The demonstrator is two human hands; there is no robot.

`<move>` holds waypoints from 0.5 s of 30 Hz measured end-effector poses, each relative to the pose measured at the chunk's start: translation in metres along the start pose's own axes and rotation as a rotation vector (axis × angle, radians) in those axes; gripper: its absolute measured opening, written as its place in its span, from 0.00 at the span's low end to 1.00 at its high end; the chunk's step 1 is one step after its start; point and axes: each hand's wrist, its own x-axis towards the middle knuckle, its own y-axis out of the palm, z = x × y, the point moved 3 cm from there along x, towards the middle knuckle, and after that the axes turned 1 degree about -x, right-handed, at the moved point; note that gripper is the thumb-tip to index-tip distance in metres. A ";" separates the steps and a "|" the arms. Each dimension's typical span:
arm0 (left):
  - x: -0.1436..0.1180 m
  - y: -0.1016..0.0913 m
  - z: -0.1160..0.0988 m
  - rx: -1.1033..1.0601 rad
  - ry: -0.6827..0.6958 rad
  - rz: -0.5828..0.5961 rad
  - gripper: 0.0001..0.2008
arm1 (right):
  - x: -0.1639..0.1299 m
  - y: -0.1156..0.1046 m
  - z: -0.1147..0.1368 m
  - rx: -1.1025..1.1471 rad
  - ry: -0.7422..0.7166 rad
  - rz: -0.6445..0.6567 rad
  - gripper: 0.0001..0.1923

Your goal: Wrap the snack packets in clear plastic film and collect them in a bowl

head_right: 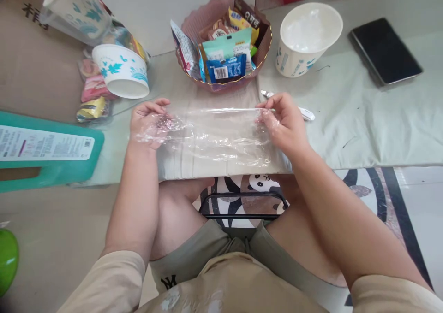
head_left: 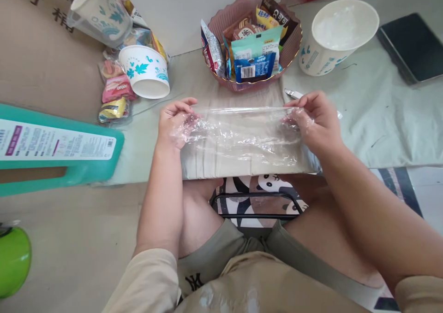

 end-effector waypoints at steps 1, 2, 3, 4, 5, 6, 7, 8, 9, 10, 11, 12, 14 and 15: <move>0.000 0.000 0.000 -0.021 -0.005 0.003 0.11 | -0.001 0.001 0.002 0.033 0.014 0.012 0.17; 0.000 -0.001 0.000 -0.040 -0.011 0.003 0.12 | -0.002 0.001 0.004 0.050 0.028 0.024 0.17; 0.000 -0.001 0.000 -0.053 -0.018 -0.002 0.12 | -0.003 0.001 0.005 0.055 0.044 0.034 0.16; 0.001 -0.001 0.000 -0.056 -0.030 -0.010 0.12 | -0.003 0.001 0.006 0.057 0.063 0.039 0.15; 0.001 -0.001 0.001 -0.054 -0.046 -0.019 0.12 | -0.003 0.000 0.006 0.071 0.082 0.038 0.13; 0.001 -0.001 0.002 -0.053 -0.065 -0.028 0.12 | -0.003 -0.001 0.005 0.104 0.096 0.030 0.11; 0.001 0.000 0.002 -0.057 -0.085 -0.033 0.12 | -0.002 -0.002 0.004 0.154 0.106 0.015 0.10; 0.002 0.000 0.003 -0.064 -0.113 -0.034 0.12 | 0.000 -0.004 0.002 0.211 0.115 0.000 0.10; 0.002 0.001 0.005 -0.067 -0.146 -0.034 0.12 | 0.001 -0.005 0.000 0.263 0.128 -0.007 0.11; 0.003 0.002 0.006 -0.065 -0.182 -0.035 0.12 | 0.002 -0.007 -0.001 0.295 0.140 -0.013 0.11; 0.003 0.002 0.007 -0.055 -0.219 -0.040 0.12 | 0.003 -0.007 -0.002 0.296 0.150 -0.015 0.11; 0.004 0.002 0.009 -0.039 -0.256 -0.047 0.12 | 0.004 -0.008 -0.002 0.265 0.154 -0.012 0.10; 0.004 0.002 0.009 -0.022 -0.289 -0.064 0.13 | 0.004 -0.008 0.000 0.152 0.144 -0.003 0.07; 0.004 0.002 0.009 -0.030 -0.282 -0.073 0.13 | 0.003 -0.008 0.002 0.106 0.131 -0.005 0.07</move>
